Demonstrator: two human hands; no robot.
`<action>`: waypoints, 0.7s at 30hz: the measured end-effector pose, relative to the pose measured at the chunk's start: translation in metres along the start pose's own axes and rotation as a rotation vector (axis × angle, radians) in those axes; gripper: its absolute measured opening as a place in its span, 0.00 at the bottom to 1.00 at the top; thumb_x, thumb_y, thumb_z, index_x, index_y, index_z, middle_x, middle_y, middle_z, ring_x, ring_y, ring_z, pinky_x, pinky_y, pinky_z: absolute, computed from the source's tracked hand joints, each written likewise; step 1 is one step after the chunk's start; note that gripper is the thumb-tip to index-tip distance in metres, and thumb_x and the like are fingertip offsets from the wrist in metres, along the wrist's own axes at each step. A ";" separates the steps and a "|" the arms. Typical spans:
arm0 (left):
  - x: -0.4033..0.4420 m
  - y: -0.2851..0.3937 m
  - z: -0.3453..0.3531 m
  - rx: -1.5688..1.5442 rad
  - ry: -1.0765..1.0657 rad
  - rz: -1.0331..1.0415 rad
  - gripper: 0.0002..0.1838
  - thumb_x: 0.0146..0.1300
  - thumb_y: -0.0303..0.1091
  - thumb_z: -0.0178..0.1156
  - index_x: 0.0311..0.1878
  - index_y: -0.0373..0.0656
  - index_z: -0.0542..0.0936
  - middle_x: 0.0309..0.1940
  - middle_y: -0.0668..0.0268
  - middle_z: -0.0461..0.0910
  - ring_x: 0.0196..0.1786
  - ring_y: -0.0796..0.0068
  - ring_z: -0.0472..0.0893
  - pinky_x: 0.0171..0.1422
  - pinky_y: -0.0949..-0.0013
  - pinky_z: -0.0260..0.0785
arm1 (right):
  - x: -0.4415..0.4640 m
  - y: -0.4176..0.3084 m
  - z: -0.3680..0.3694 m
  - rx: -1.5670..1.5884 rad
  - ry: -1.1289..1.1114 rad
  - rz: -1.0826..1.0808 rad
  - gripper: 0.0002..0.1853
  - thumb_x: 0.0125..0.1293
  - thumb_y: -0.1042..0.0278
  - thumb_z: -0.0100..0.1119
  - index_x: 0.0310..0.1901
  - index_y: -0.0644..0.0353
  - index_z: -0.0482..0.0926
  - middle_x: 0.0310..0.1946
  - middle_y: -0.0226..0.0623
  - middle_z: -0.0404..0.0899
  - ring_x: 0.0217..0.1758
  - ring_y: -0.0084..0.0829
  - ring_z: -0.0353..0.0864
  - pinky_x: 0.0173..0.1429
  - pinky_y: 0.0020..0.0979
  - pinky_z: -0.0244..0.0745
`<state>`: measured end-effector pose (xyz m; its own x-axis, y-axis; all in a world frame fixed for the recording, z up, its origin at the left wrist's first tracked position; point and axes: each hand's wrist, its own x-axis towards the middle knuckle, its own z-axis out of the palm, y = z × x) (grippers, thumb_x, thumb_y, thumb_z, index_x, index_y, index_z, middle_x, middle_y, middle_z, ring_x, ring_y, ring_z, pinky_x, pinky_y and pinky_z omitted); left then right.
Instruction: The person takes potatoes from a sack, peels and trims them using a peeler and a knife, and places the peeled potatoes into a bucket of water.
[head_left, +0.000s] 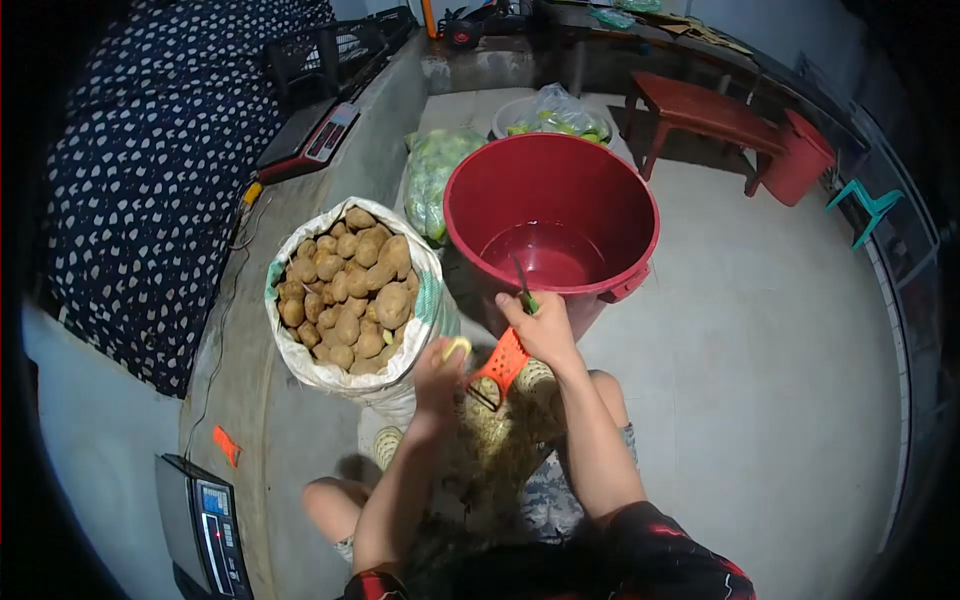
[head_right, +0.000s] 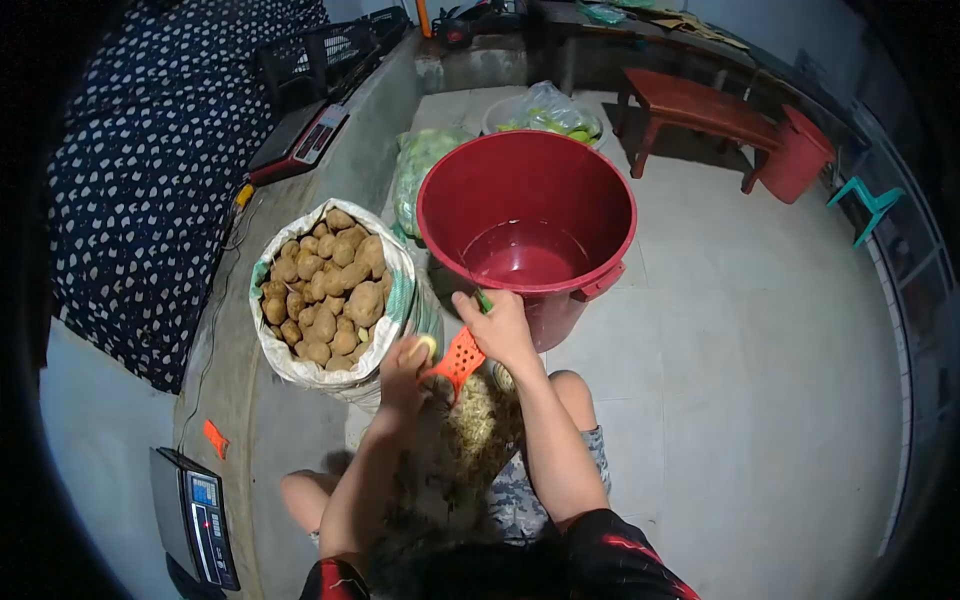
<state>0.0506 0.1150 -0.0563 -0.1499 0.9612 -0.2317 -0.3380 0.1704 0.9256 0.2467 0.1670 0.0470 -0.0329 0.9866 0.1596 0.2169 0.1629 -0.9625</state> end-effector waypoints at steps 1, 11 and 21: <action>0.014 0.013 0.018 0.076 -0.034 0.121 0.16 0.63 0.31 0.65 0.52 0.38 0.76 0.42 0.64 0.81 0.40 0.77 0.79 0.44 0.76 0.69 | 0.002 0.015 -0.001 0.100 -0.122 0.027 0.23 0.66 0.62 0.64 0.17 0.56 0.65 0.16 0.18 0.62 0.21 0.14 0.57 0.25 0.27 0.52; 0.101 0.047 0.125 1.285 -0.043 0.670 0.14 0.55 0.39 0.61 0.45 0.48 0.83 0.38 0.61 0.82 0.55 0.55 0.70 0.53 0.45 0.57 | -0.002 0.016 -0.028 0.278 -0.314 0.161 0.24 0.65 0.61 0.65 0.16 0.55 0.65 0.15 0.16 0.60 0.21 0.13 0.55 0.25 0.26 0.52; 0.080 0.035 0.090 1.060 -0.248 0.814 0.20 0.62 0.38 0.61 0.57 0.45 0.77 0.66 0.55 0.67 0.73 0.50 0.60 0.68 0.43 0.59 | -0.004 0.015 -0.028 0.200 -0.265 0.155 0.23 0.67 0.61 0.64 0.15 0.52 0.66 0.15 0.15 0.62 0.20 0.12 0.57 0.24 0.25 0.50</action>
<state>0.1103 0.2171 -0.0159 0.2449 0.8631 0.4416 0.6533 -0.4835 0.5827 0.2774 0.1651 0.0379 -0.2714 0.9620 -0.0291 0.0453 -0.0174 -0.9988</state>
